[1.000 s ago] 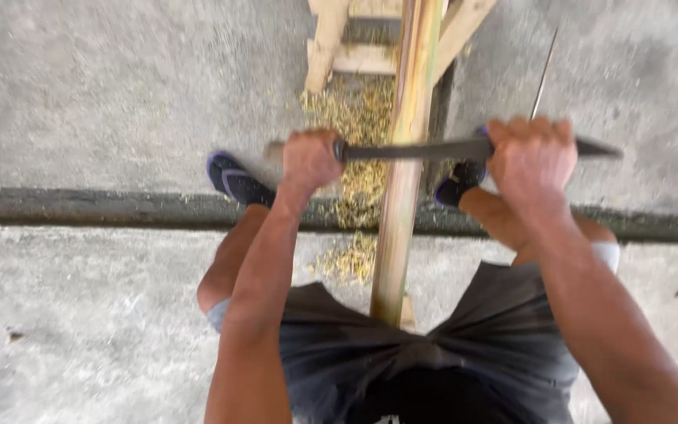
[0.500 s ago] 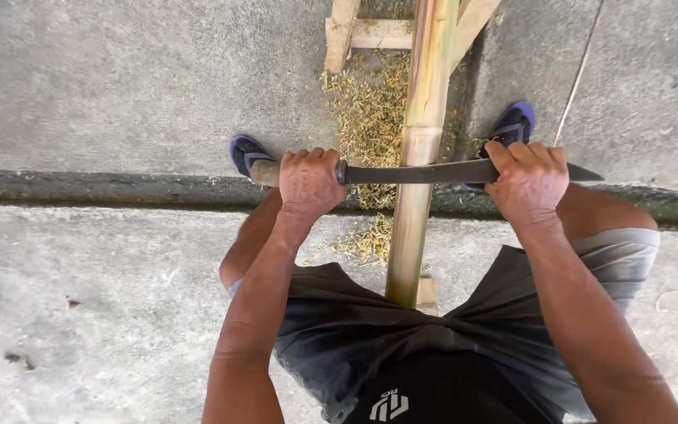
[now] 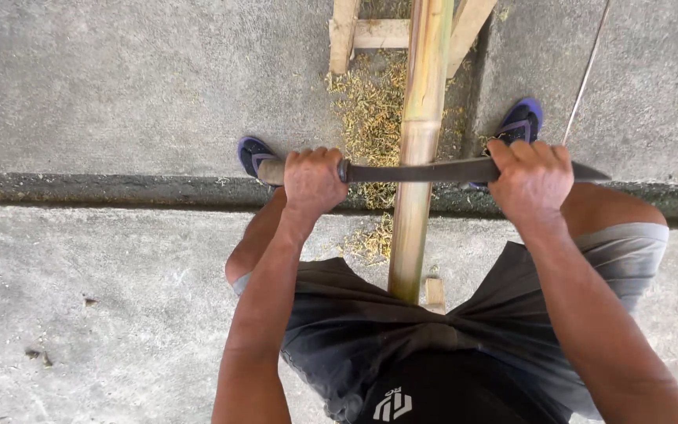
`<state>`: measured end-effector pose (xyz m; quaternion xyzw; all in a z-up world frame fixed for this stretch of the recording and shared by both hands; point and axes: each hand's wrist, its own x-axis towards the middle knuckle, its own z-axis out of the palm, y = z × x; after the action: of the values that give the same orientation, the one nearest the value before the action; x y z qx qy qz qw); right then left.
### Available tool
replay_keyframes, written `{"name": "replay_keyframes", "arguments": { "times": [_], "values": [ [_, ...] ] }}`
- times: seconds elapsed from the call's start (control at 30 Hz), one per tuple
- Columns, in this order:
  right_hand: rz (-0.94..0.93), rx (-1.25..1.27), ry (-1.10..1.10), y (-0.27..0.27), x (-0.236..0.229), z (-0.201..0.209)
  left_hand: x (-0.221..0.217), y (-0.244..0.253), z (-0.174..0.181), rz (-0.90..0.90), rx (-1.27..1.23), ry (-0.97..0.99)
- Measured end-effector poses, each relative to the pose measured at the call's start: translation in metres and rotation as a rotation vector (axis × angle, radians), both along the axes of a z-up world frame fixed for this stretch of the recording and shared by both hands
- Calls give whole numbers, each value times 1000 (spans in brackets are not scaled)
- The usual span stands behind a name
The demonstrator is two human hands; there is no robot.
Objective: The recorder is using a large knife to strip the outer bark or nodes from a bamboo pole.
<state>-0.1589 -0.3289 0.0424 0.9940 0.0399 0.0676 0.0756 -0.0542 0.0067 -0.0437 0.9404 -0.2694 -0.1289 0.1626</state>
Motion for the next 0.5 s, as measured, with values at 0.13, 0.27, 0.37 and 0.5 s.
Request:
{"name": "replay_keyframes", "arguments": {
  "times": [0.13, 0.27, 0.37, 0.5],
  "values": [
    [-9, -40, 17, -10, 17, -9, 12, -4, 5, 23, -63, -11],
    [10, -117, 41, -34, 47, -22, 44, -20, 7, 30, 8, 55],
    [57, -97, -69, -41, 57, -27, 54, -26, 14, 63, -3, -25],
    [51, -142, -38, -46, 48, -43, 54, -22, 12, 85, 76, 70]
  ]
}}
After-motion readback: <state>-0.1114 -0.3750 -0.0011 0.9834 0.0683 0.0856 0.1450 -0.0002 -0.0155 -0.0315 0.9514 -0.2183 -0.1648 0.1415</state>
